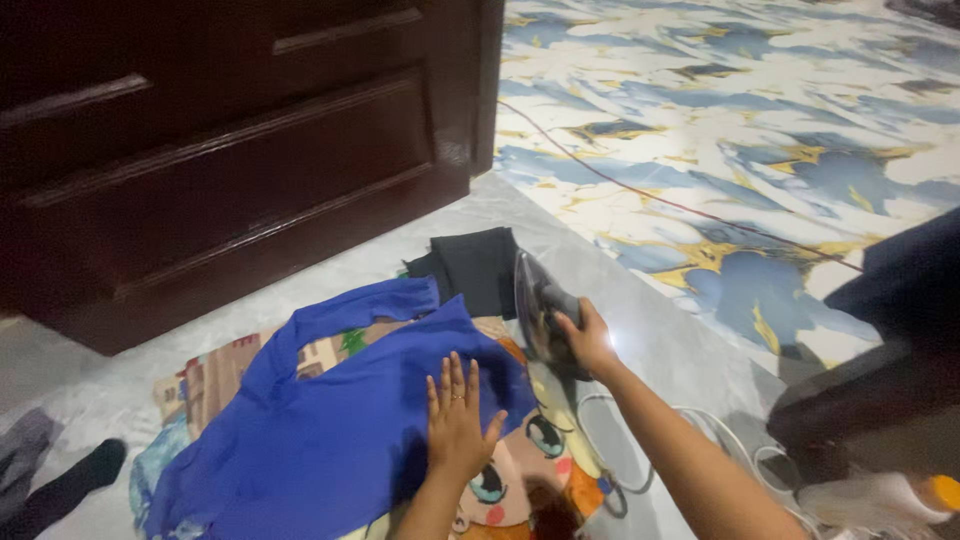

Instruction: The person irons a blue dress laid out on a patterned mat on the floor. They smooth the fabric with their hands and use an iron to press the dress, focusing on different sections.

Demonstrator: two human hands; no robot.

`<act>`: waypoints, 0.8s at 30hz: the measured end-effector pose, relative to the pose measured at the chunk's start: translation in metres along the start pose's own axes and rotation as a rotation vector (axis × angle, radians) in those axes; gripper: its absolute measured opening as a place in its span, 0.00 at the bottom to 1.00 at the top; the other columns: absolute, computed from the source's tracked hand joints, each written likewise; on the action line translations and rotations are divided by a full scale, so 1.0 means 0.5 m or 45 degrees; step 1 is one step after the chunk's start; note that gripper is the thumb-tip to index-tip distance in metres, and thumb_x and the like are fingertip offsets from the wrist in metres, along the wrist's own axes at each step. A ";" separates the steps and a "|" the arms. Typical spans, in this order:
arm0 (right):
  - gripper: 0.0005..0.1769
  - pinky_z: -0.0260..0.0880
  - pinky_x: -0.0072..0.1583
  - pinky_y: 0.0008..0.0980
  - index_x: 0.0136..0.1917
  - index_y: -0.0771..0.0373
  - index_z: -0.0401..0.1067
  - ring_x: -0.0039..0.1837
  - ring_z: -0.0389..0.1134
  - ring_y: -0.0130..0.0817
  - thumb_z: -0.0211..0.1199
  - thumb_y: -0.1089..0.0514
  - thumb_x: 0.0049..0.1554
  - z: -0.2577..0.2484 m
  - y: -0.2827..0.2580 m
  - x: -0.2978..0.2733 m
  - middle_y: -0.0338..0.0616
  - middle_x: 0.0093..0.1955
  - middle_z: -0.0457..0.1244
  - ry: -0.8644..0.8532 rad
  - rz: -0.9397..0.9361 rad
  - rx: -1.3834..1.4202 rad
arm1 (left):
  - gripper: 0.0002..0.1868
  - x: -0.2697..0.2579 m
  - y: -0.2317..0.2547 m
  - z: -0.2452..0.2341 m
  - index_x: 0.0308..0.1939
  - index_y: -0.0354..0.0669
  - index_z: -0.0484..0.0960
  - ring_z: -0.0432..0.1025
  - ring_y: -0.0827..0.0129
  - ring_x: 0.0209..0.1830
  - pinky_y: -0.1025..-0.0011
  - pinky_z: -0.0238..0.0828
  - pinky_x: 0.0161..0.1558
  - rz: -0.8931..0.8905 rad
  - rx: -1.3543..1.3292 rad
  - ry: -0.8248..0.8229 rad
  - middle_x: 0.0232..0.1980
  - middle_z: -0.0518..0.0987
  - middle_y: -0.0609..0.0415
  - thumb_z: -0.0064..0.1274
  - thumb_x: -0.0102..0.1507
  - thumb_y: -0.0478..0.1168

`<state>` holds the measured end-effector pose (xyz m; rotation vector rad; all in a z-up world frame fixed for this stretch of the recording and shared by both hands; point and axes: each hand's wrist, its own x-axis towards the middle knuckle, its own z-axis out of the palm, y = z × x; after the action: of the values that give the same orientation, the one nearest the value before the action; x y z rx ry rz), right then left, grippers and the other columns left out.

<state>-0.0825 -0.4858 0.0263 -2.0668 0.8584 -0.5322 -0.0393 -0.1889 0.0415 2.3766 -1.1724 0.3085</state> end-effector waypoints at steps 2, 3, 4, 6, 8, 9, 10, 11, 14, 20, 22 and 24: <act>0.23 0.68 0.53 0.48 0.56 0.63 0.67 0.53 0.69 0.60 0.64 0.42 0.61 0.003 -0.073 -0.017 0.62 0.49 0.69 -0.011 -0.091 -0.257 | 0.52 -0.014 -0.029 -0.015 0.77 0.34 0.47 0.37 0.43 0.81 0.44 0.28 0.75 -0.044 -0.012 0.022 0.81 0.42 0.32 0.53 0.60 0.59; 0.24 0.67 0.52 0.51 0.56 0.63 0.67 0.54 0.69 0.63 0.64 0.40 0.61 0.001 -0.109 -0.029 0.62 0.48 0.69 -0.015 -0.140 -0.384 | 0.52 -0.020 -0.045 -0.024 0.77 0.34 0.47 0.37 0.43 0.81 0.44 0.29 0.75 -0.065 -0.016 0.036 0.81 0.42 0.32 0.53 0.60 0.59; 0.25 0.68 0.51 0.52 0.55 0.61 0.68 0.52 0.70 0.62 0.64 0.39 0.59 0.000 -0.145 -0.041 0.61 0.47 0.69 -0.023 -0.171 -0.428 | 0.52 -0.025 -0.063 -0.032 0.77 0.33 0.47 0.38 0.42 0.81 0.44 0.29 0.75 -0.058 -0.014 0.077 0.81 0.42 0.32 0.53 0.59 0.59; 0.26 0.69 0.49 0.54 0.52 0.59 0.71 0.48 0.71 0.61 0.64 0.36 0.54 0.004 -0.212 -0.069 0.59 0.43 0.69 -0.046 -0.234 -0.514 | 0.53 -0.044 -0.102 -0.049 0.76 0.31 0.47 0.39 0.41 0.80 0.43 0.30 0.74 -0.049 -0.007 0.155 0.80 0.42 0.31 0.54 0.59 0.59; 0.28 0.70 0.49 0.54 0.49 0.60 0.72 0.47 0.71 0.61 0.67 0.34 0.52 0.016 -0.269 -0.087 0.58 0.42 0.69 -0.143 -0.333 -0.588 | 0.51 -0.063 -0.149 -0.062 0.76 0.33 0.48 0.40 0.42 0.80 0.43 0.30 0.74 -0.174 0.010 0.054 0.80 0.42 0.32 0.54 0.60 0.57; 0.29 0.70 0.49 0.54 0.48 0.60 0.72 0.47 0.71 0.61 0.68 0.33 0.51 0.028 -0.292 -0.098 0.58 0.41 0.69 -0.194 -0.379 -0.624 | 0.50 -0.081 -0.169 -0.067 0.76 0.33 0.48 0.40 0.42 0.80 0.44 0.31 0.74 -0.237 0.015 -0.002 0.80 0.43 0.33 0.54 0.60 0.56; 0.28 0.70 0.49 0.54 0.47 0.59 0.73 0.46 0.71 0.60 0.68 0.34 0.50 0.044 -0.315 -0.106 0.57 0.41 0.70 -0.262 -0.463 -0.707 | 0.48 -0.099 -0.185 -0.074 0.76 0.33 0.49 0.40 0.43 0.80 0.44 0.31 0.75 -0.283 0.053 -0.021 0.80 0.43 0.33 0.53 0.61 0.55; 0.27 0.70 0.49 0.55 0.47 0.58 0.73 0.46 0.71 0.59 0.68 0.34 0.49 0.062 -0.337 -0.115 0.56 0.41 0.70 -0.329 -0.548 -0.789 | 0.47 -0.117 -0.201 -0.082 0.76 0.32 0.49 0.41 0.43 0.81 0.45 0.32 0.75 -0.329 0.092 -0.040 0.81 0.44 0.33 0.52 0.62 0.53; 0.28 0.70 0.49 0.54 0.46 0.56 0.74 0.46 0.72 0.57 0.67 0.32 0.48 0.124 -0.386 -0.132 0.55 0.41 0.70 -0.490 -0.681 -0.901 | 0.43 -0.162 -0.253 -0.104 0.76 0.32 0.49 0.41 0.43 0.81 0.46 0.33 0.76 -0.438 0.214 -0.117 0.80 0.45 0.33 0.50 0.63 0.48; 0.31 0.72 0.46 0.51 0.47 0.54 0.74 0.44 0.73 0.53 0.65 0.27 0.48 0.239 -0.408 -0.178 0.52 0.41 0.70 -0.837 -0.788 -0.913 | 0.42 -0.227 -0.319 -0.136 0.76 0.33 0.48 0.39 0.46 0.82 0.49 0.33 0.76 -0.654 0.401 -0.322 0.80 0.44 0.34 0.47 0.64 0.47; 0.34 0.72 0.46 0.51 0.48 0.56 0.73 0.44 0.73 0.53 0.66 0.25 0.47 0.273 -0.404 -0.198 0.51 0.41 0.69 -0.919 -0.853 -0.941 | 0.42 -0.245 -0.333 -0.140 0.76 0.33 0.48 0.39 0.47 0.82 0.49 0.32 0.77 -0.693 0.437 -0.349 0.81 0.44 0.34 0.46 0.64 0.47; 0.35 0.73 0.45 0.50 0.48 0.55 0.74 0.43 0.73 0.53 0.66 0.25 0.45 0.300 -0.394 -0.216 0.51 0.40 0.70 -0.961 -0.883 -0.875 | 0.41 -0.261 -0.345 -0.142 0.76 0.33 0.47 0.38 0.47 0.82 0.50 0.31 0.77 -0.733 0.464 -0.399 0.81 0.44 0.35 0.46 0.65 0.48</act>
<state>0.0138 -0.2421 0.0928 -2.8801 -0.1907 0.2775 0.0180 0.0269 -0.0021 3.0351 -0.5235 -0.0547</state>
